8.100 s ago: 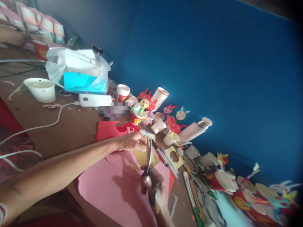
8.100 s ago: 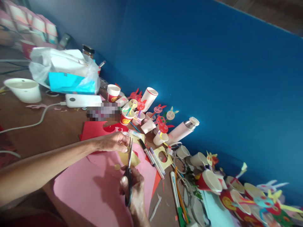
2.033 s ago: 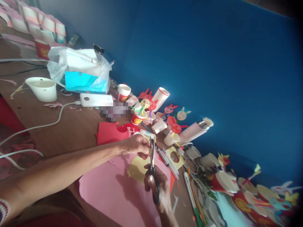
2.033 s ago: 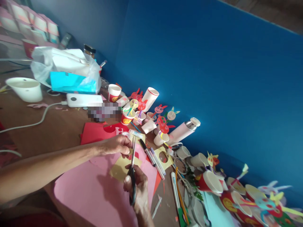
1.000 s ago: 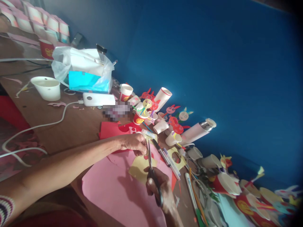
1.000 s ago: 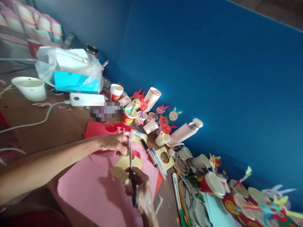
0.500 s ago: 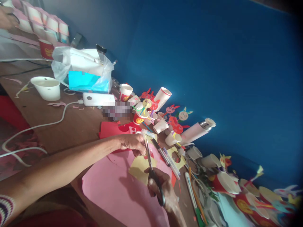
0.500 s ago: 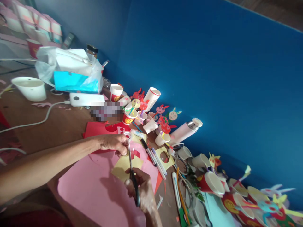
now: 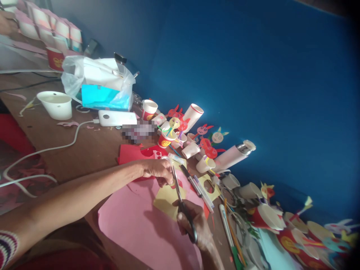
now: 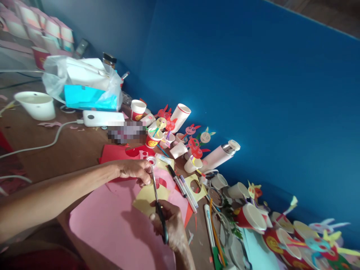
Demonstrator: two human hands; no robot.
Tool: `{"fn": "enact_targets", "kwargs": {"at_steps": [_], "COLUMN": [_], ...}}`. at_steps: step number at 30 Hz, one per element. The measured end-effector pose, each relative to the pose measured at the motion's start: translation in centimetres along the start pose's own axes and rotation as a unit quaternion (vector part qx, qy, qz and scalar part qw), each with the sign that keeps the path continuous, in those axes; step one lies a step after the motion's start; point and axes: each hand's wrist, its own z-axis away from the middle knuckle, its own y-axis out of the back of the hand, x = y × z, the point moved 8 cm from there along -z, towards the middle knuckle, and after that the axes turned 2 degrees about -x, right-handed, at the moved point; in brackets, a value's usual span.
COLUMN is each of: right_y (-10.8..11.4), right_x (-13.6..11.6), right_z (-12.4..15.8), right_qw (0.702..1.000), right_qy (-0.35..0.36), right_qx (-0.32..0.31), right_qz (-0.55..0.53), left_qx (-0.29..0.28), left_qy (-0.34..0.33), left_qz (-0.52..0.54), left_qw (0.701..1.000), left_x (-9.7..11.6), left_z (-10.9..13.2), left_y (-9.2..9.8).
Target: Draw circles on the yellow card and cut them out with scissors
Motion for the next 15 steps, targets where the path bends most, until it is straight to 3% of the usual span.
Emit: {"fn": "enact_targets", "kwargs": {"at_steps": [9,13,15], "right_y": [2.7,5.4,7.2], "right_x": [0.1,0.2,-0.1], "right_z": [-1.4,-1.9,-1.8], "right_qw": [1.0,0.992,0.974], "right_qy": [0.022,0.027,0.043], "right_qx": [0.003,0.089,0.166], "right_qz": [-0.008,0.08,0.149], "left_qx": [0.073,0.153,0.192], "left_qy": [-0.024,-0.04,-0.051], "left_qz": [0.043,0.075,0.076], "left_qw": [0.996,0.985,0.977], "left_x": [-1.0,-1.2,-0.9], "left_z": [-1.3,-1.8,-1.7], "left_y": [1.3,2.5,2.9]}}
